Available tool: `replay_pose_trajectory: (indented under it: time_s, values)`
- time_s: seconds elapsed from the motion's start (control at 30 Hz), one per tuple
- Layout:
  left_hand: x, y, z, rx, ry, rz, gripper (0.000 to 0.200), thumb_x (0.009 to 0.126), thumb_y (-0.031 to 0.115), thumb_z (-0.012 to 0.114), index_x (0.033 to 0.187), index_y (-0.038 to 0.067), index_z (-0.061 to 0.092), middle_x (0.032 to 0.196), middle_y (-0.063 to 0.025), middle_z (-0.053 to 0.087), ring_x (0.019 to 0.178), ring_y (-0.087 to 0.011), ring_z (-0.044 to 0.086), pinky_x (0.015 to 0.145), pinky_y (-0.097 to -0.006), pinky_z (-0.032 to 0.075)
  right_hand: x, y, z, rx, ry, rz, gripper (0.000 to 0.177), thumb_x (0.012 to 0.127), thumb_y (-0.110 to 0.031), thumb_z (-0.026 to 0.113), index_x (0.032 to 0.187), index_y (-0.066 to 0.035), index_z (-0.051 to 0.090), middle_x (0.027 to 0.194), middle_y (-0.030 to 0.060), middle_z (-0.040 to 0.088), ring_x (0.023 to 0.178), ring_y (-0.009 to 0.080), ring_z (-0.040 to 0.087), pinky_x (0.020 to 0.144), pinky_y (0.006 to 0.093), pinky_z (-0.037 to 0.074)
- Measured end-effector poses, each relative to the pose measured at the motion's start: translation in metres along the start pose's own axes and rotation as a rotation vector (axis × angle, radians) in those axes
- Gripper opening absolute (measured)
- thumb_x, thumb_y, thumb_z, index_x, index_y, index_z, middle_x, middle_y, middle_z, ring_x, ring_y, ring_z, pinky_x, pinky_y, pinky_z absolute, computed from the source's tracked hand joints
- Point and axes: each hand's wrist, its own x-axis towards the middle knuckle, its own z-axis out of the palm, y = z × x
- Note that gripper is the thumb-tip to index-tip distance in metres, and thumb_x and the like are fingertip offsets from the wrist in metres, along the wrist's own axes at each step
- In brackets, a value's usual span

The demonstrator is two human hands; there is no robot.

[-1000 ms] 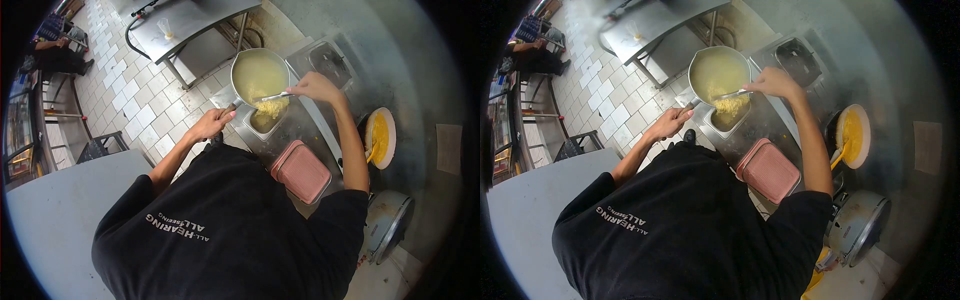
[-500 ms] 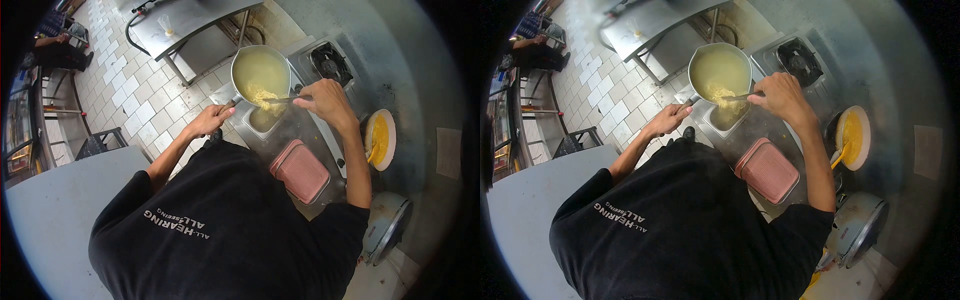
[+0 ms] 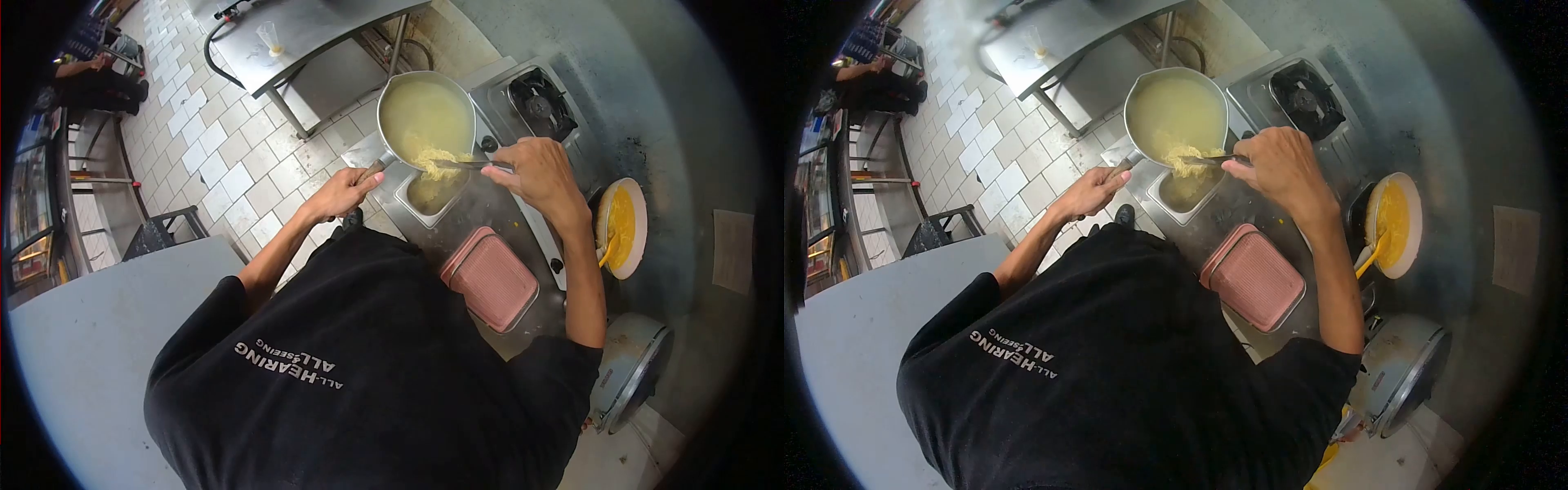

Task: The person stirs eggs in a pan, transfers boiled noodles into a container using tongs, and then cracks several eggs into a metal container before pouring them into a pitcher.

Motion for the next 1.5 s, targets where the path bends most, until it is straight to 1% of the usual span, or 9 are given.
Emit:
replay_pose_trajectory:
  time_s: [0.53,0.63,0.7,0.93,1.03,1.2,1.33,1.43,1.5]
  values:
    - [0.003,-0.002,-0.001,-0.028,0.009,0.029,0.046,0.098,0.048,0.054,0.071,0.013,0.040,0.052,0.0080,0.031,0.039,-0.0039,0.026,0.033,-0.0246,0.021,-0.009,-0.010,-0.023,0.006,-0.056,0.007,0.030,0.078,-0.036,0.072,0.075,-0.006,0.070,0.066,0.0133,0.062,0.070,0.0318,0.062,0.065,0.0425,0.047]
    - [0.001,0.002,-0.001,-0.039,0.003,0.017,0.046,0.098,0.047,0.053,0.071,0.013,0.039,0.052,0.0079,0.031,0.039,-0.0040,0.026,0.033,-0.0246,0.022,-0.009,-0.015,-0.015,-0.032,-0.071,-0.078,0.029,0.078,-0.035,0.073,0.075,-0.006,0.068,0.066,0.0133,0.061,0.070,0.0316,0.062,0.064,0.0420,0.047]
    - [0.001,0.003,0.000,-0.012,0.023,0.022,0.046,0.098,0.047,0.054,0.071,0.013,0.039,0.052,0.0074,0.032,0.039,-0.0041,0.027,0.033,-0.0246,0.022,-0.010,-0.027,-0.016,-0.077,-0.136,-0.052,0.033,0.076,-0.036,0.074,0.079,-0.004,0.070,0.066,0.0138,0.061,0.069,0.0315,0.061,0.064,0.0431,0.047]
    - [0.002,0.000,-0.001,-0.016,0.022,0.020,0.046,0.099,0.047,0.053,0.071,0.012,0.039,0.052,0.0069,0.033,0.039,-0.0045,0.028,0.034,-0.0246,0.023,-0.012,-0.054,-0.048,-0.176,-0.080,-0.061,0.031,0.073,-0.033,0.076,0.081,-0.003,0.069,0.067,0.0130,0.062,0.071,0.0311,0.062,0.065,0.0430,0.047]
    - [0.002,0.000,-0.001,-0.032,0.021,0.028,0.047,0.099,0.047,0.053,0.071,0.012,0.039,0.051,0.0071,0.033,0.038,-0.0044,0.028,0.034,-0.0246,0.024,-0.005,-0.043,-0.057,-0.183,-0.080,-0.004,0.034,0.074,-0.034,0.076,0.080,-0.002,0.069,0.066,0.0146,0.062,0.068,0.0331,0.062,0.065,0.0431,0.048]
    - [-0.002,0.005,0.001,-0.036,0.000,0.006,0.047,0.099,0.047,0.052,0.071,0.013,0.038,0.051,0.0071,0.032,0.038,-0.0044,0.029,0.034,-0.0249,0.024,0.030,-0.005,-0.044,-0.112,-0.169,0.311,0.044,0.080,-0.043,0.072,0.076,0.000,0.069,0.068,0.0183,0.066,0.071,0.0362,0.067,0.067,0.0447,0.051]
    - [-0.002,0.005,0.002,-0.011,0.009,0.038,0.047,0.099,0.048,0.052,0.071,0.013,0.038,0.050,0.0072,0.032,0.038,-0.0049,0.029,0.034,-0.0254,0.024,0.043,0.029,0.003,-0.242,-0.149,0.302,0.049,0.082,-0.049,0.069,0.074,-0.001,0.069,0.068,0.0193,0.065,0.073,0.0371,0.067,0.070,0.0453,0.051]
    - [-0.002,0.006,0.005,-0.026,-0.006,0.040,0.048,0.098,0.048,0.053,0.070,0.012,0.039,0.050,0.0069,0.033,0.037,-0.0052,0.029,0.034,-0.0257,0.025,0.045,0.042,0.019,-0.184,-0.065,0.212,0.056,0.084,-0.052,0.066,0.070,0.003,0.068,0.059,0.0225,0.058,0.062,0.0392,0.061,0.061,0.0456,0.046]
    - [-0.004,0.009,0.006,-0.020,-0.018,0.059,0.048,0.099,0.048,0.052,0.071,0.012,0.040,0.050,0.0065,0.034,0.037,-0.0051,0.030,0.034,-0.0257,0.026,0.048,0.043,0.017,0.042,-0.328,0.301,0.060,0.085,-0.054,0.064,0.069,0.004,0.067,0.057,0.0223,0.056,0.060,0.0383,0.059,0.061,0.0446,0.045]
